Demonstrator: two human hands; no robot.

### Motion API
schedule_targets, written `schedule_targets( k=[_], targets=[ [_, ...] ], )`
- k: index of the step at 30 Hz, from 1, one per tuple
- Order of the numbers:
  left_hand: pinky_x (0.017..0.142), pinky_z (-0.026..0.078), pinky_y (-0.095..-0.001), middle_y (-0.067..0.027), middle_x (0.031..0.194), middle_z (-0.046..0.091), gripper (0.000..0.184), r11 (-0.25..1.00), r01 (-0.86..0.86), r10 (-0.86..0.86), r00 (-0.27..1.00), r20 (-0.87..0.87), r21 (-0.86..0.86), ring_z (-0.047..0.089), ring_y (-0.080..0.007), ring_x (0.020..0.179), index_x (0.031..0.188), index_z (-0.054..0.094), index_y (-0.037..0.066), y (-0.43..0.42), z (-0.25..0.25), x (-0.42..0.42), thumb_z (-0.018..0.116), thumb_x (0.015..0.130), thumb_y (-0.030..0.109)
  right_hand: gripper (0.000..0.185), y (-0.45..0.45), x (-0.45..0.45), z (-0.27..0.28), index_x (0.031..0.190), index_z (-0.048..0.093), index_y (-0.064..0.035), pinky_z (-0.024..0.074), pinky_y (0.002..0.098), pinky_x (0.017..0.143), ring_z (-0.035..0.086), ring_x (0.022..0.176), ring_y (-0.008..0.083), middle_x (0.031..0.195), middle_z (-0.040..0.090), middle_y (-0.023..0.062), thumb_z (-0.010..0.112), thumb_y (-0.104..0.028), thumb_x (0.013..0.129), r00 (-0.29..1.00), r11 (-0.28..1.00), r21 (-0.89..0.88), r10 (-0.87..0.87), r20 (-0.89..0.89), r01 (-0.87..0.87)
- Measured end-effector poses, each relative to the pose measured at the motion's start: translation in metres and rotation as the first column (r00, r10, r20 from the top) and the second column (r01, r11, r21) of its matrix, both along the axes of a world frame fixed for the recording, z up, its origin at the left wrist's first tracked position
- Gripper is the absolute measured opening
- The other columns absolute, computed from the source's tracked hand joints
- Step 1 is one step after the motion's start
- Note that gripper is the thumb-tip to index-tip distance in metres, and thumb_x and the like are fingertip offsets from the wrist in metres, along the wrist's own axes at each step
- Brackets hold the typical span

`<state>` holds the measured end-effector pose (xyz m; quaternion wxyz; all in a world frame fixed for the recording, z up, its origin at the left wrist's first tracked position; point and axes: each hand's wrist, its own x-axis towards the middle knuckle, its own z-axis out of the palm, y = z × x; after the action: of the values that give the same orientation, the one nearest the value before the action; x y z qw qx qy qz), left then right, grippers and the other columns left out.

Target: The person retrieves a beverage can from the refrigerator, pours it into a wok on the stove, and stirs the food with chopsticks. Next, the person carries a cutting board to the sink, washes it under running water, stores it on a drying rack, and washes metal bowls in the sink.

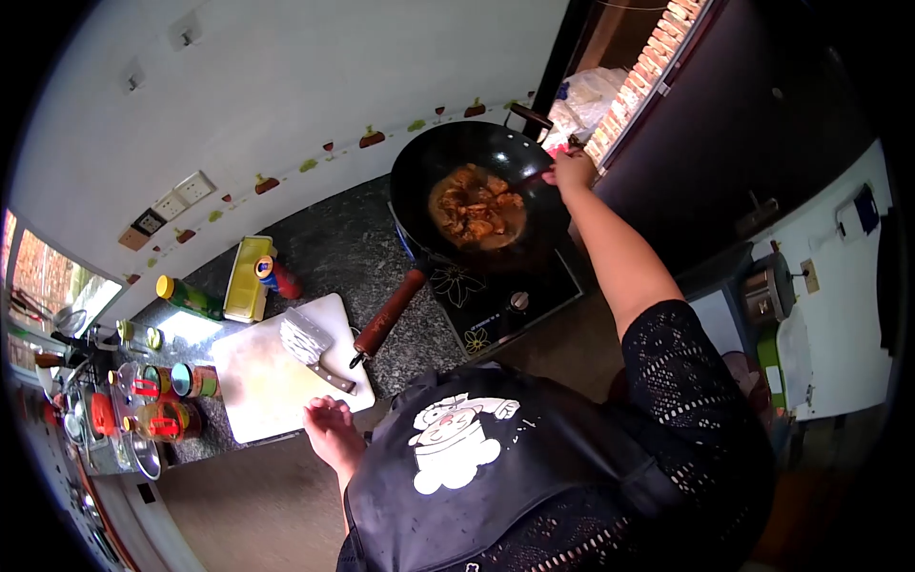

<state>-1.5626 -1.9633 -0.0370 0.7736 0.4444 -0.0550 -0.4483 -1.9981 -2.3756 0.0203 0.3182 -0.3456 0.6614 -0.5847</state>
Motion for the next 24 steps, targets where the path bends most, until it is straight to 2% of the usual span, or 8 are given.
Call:
schedule_targets(
  k=[2,4,6,8,10,12,15,24],
  targets=[
    [0.053,0.036,-0.0235,-0.0016,0.083,0.054,0.031,0.999,0.022,-0.021,1.000,0.015,-0.035,0.051,-0.0150,0.070,0.090,0.054,0.013,-0.003,-0.003,0.002,0.039,0.102,0.038,0.020,0.022,0.030,0.019,0.079,0.059,-0.0025,0.0494,0.0293,0.043,0.062,0.046,0.0186,0.064,0.061,0.0092,0.063,-0.018,0.089,0.937,0.976,-0.035,0.195,-0.290,-0.214],
    [0.053,0.036,-0.0237,-0.0017,0.083,0.054,0.031,1.000,0.011,-0.011,1.000,-0.009,-0.009,0.051,-0.0150,0.069,0.090,0.054,0.013,-0.005,0.006,0.001,0.039,0.102,0.038,0.019,0.067,0.060,0.032,0.075,0.061,-0.0030,0.0462,0.0359,0.053,0.061,0.055,0.0246,0.064,0.061,0.0114,0.065,-0.018,0.087,0.462,0.817,-0.110,0.205,-0.863,-0.567],
    [0.054,0.037,-0.0237,-0.0017,0.083,0.054,0.031,1.000,0.004,-0.004,1.000,-0.024,-0.001,0.051,-0.0151,0.069,0.091,0.054,0.013,-0.006,0.003,0.000,0.039,0.102,0.037,0.020,0.102,0.067,0.024,0.075,0.060,-0.0017,0.0460,0.0356,0.056,0.060,0.061,0.0293,0.069,0.060,0.0139,0.065,-0.016,0.088,0.266,0.716,-0.042,0.204,-0.942,-0.697],
    [0.055,0.037,-0.0236,-0.0016,0.083,0.054,0.031,1.000,0.029,-0.029,1.000,-0.006,-0.001,0.051,-0.0152,0.070,0.091,0.054,0.013,-0.005,-0.006,0.006,0.039,0.102,0.037,0.019,0.106,0.057,0.011,0.078,0.060,-0.0009,0.0469,0.0333,0.056,0.062,0.060,0.0237,0.071,0.061,0.0115,0.066,-0.015,0.088,0.505,0.775,-0.184,0.195,-0.841,-0.605],
    [0.059,0.038,-0.0242,-0.0011,0.083,0.055,0.030,0.998,0.052,-0.052,0.999,-0.018,0.019,0.051,-0.0147,0.071,0.091,0.054,0.013,-0.008,0.006,0.003,0.039,0.102,0.037,0.016,0.098,0.041,0.005,0.087,0.063,-0.0034,0.0506,0.0305,0.055,0.062,0.055,0.0169,0.069,0.064,0.0074,0.066,-0.019,0.090,0.857,0.921,-0.086,0.315,-0.407,-0.379],
    [0.065,0.041,-0.0252,-0.0006,0.082,0.055,0.029,0.997,0.070,-0.069,0.997,-0.022,0.036,0.053,-0.0132,0.074,0.090,0.055,0.013,-0.014,0.017,0.001,0.040,0.102,0.036,0.018,0.102,0.027,0.019,0.087,0.062,-0.0008,0.0512,0.0247,0.055,0.063,0.057,0.0131,0.075,0.065,0.0075,0.061,-0.018,0.094,0.957,0.966,-0.140,0.182,-0.225,-0.216],
    [0.071,0.042,-0.0277,-0.0008,0.084,0.056,0.031,0.992,0.116,-0.116,0.993,-0.014,0.052,0.053,-0.0144,0.077,0.091,0.054,0.014,-0.019,0.010,0.005,0.039,0.102,0.038,0.019,0.136,0.022,0.045,0.090,0.061,0.0016,0.0518,0.0247,0.055,0.064,0.059,0.0130,0.076,0.066,0.0082,0.061,-0.017,0.095,0.962,0.958,-0.265,0.037,-0.269,-0.111],
    [0.073,0.044,-0.0315,-0.0019,0.084,0.055,0.030,0.977,0.209,-0.208,0.978,-0.016,0.043,0.053,-0.0162,0.079,0.092,0.052,0.012,-0.033,0.012,-0.003,0.040,0.101,0.038,0.013,0.209,0.047,0.060,0.084,0.061,-0.0003,0.0476,0.0238,0.056,0.060,0.059,0.0093,0.070,0.060,0.0035,0.064,-0.011,0.091,0.848,0.904,-0.093,0.351,-0.398,-0.418]
  ],
)
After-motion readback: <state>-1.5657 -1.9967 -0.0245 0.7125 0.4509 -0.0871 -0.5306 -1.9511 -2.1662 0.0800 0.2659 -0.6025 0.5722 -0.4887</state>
